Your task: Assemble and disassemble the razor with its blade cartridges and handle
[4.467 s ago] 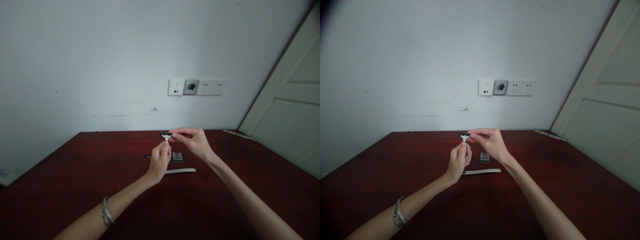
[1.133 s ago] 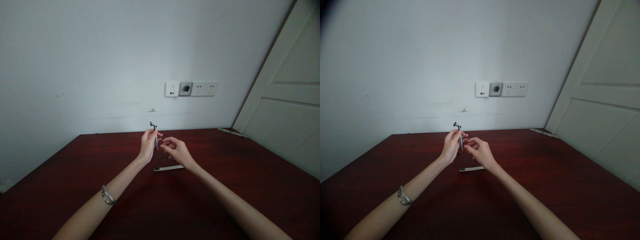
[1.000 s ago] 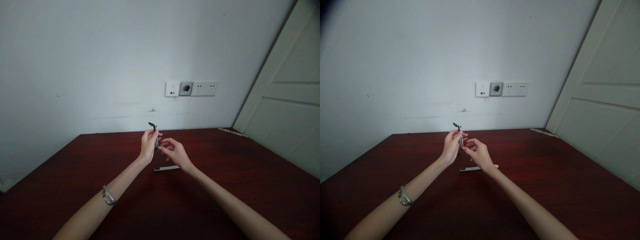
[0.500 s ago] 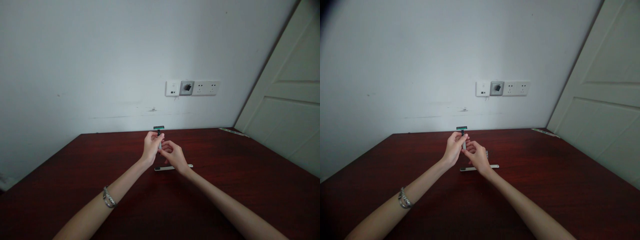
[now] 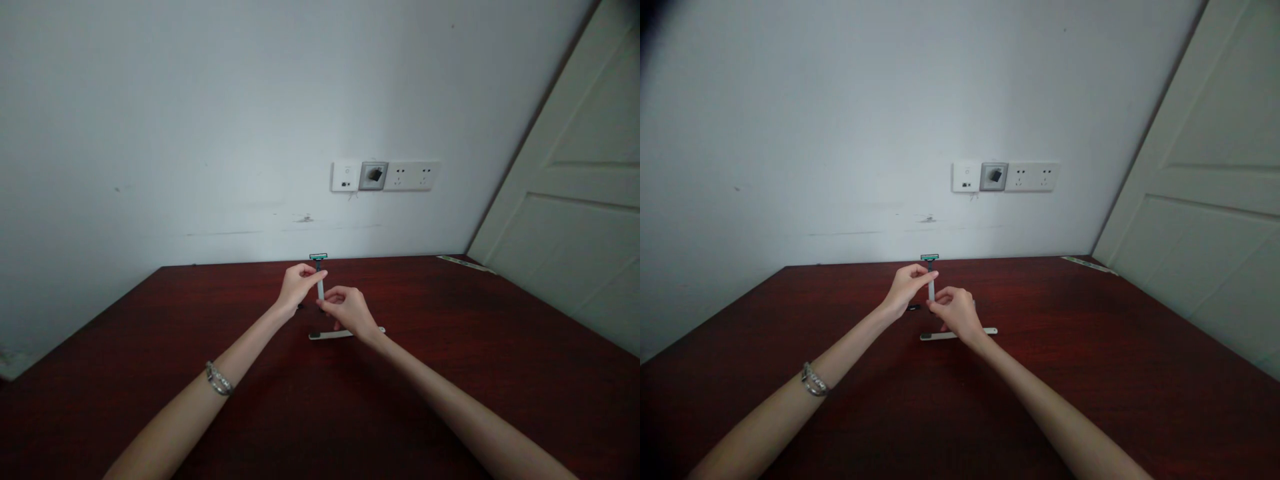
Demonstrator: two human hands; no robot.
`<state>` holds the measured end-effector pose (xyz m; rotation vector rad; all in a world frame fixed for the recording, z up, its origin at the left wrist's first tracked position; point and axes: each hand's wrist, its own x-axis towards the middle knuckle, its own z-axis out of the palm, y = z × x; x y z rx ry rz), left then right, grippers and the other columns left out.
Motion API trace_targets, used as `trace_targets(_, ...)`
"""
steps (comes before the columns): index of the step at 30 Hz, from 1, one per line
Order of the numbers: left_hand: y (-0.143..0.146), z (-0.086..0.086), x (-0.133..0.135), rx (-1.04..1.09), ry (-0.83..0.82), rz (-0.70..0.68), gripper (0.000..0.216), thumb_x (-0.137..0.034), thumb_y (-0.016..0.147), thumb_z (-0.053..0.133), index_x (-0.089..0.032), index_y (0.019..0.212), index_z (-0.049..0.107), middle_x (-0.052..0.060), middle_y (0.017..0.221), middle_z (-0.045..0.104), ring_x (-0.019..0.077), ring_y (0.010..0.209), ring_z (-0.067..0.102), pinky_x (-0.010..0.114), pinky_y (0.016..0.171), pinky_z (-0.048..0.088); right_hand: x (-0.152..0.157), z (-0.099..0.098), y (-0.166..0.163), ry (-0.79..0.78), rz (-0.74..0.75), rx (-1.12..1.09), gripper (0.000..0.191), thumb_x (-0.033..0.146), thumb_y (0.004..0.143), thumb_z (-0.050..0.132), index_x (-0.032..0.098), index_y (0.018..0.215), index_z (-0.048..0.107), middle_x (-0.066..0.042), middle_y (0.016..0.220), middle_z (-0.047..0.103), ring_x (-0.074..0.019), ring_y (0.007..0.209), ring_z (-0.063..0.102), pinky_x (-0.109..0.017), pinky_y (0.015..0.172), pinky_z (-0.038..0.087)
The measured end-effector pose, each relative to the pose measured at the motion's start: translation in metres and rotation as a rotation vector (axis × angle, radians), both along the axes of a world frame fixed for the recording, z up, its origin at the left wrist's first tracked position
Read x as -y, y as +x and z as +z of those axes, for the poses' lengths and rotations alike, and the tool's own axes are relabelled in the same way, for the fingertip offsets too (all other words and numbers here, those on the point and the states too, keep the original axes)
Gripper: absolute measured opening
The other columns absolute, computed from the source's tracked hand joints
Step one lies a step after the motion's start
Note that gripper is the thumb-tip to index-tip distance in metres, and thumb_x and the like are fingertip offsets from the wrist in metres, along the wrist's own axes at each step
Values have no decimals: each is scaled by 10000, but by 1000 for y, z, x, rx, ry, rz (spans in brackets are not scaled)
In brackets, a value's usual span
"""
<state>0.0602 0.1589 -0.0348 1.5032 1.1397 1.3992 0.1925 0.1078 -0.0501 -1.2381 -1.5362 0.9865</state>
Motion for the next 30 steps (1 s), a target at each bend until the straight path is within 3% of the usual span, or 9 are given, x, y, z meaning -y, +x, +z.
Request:
trace_targets(9,0,-12,-4,-46,-41,86,292,-396,572,734,-128,593,619,21,574,586,132,554,509,247,535,366,-10,1,-5,69,3,351,194,315,717,567,144,647,624,-29,515,617,-115,378,542,-186,346,395)
trace_targets(17,-5,-14,-9,-92,-131,-54,370,-428,510,767,-121,662,628,12,588,590,130,552,511,234,514,344,-16,9,-6,94,7,572,212,275,713,561,146,557,625,-58,531,645,-145,519,608,-200,508,418)
trace_targets(22,-39,-2,-24,-260,-263,-23,499,-440,432,795,-139,784,611,-12,559,570,130,506,490,236,481,317,-21,1,3,-31,15,640,205,271,682,569,144,537,637,-56,509,640,-150,549,617,-196,508,416)
trace_targets(26,-70,10,-34,-429,-260,-22,376,-425,486,765,-150,694,615,-5,530,555,116,474,446,236,465,277,-25,-8,4,-66,80,681,234,256,675,553,151,477,618,-59,489,635,-143,517,606,-202,517,423)
trace_targets(30,-82,15,-36,-537,-256,11,275,-397,553,712,-145,595,610,-2,506,525,105,466,414,235,463,248,-27,-13,2,-57,89,734,261,261,675,557,160,437,594,-66,471,627,-151,508,603,-216,545,435)
